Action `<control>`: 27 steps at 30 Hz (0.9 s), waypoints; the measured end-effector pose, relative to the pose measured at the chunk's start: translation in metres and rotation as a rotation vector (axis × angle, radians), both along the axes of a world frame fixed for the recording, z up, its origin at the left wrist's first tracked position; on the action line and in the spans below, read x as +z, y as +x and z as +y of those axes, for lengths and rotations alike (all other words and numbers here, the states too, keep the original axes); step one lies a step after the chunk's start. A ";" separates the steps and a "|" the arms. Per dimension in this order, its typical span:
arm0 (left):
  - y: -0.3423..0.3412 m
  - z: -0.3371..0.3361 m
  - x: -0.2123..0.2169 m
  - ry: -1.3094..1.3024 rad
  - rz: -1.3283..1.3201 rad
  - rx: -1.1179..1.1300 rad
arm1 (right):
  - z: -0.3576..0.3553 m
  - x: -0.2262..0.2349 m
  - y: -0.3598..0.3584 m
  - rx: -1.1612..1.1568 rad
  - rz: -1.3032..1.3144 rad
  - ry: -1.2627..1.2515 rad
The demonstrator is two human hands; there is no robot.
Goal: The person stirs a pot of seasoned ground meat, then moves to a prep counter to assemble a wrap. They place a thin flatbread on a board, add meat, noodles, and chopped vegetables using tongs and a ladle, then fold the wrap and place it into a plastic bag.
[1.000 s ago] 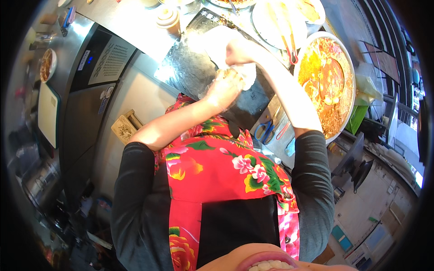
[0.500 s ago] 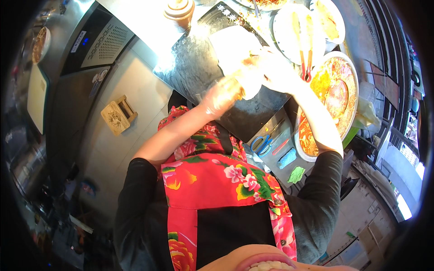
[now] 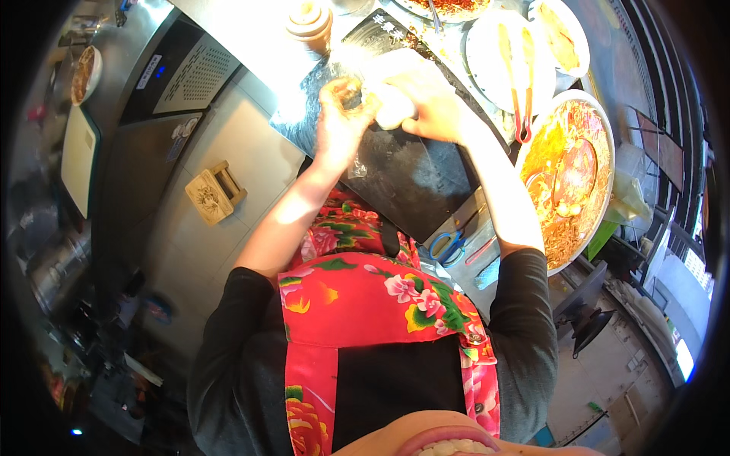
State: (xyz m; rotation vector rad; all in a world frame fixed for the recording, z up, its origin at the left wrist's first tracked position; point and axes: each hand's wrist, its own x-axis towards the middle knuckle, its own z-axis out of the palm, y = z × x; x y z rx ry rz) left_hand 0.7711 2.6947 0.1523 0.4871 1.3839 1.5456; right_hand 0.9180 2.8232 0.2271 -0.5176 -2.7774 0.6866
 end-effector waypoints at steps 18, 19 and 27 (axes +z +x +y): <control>-0.022 0.082 0.008 0.091 0.140 -0.398 | 0.033 -0.041 0.018 -0.270 -0.193 0.042; -0.023 0.088 0.007 0.075 -0.039 -0.432 | 0.035 -0.039 0.016 -0.254 -0.184 0.027; -0.048 0.083 0.028 -0.143 -0.185 -0.855 | -0.020 0.005 -0.002 -0.403 0.212 -0.961</control>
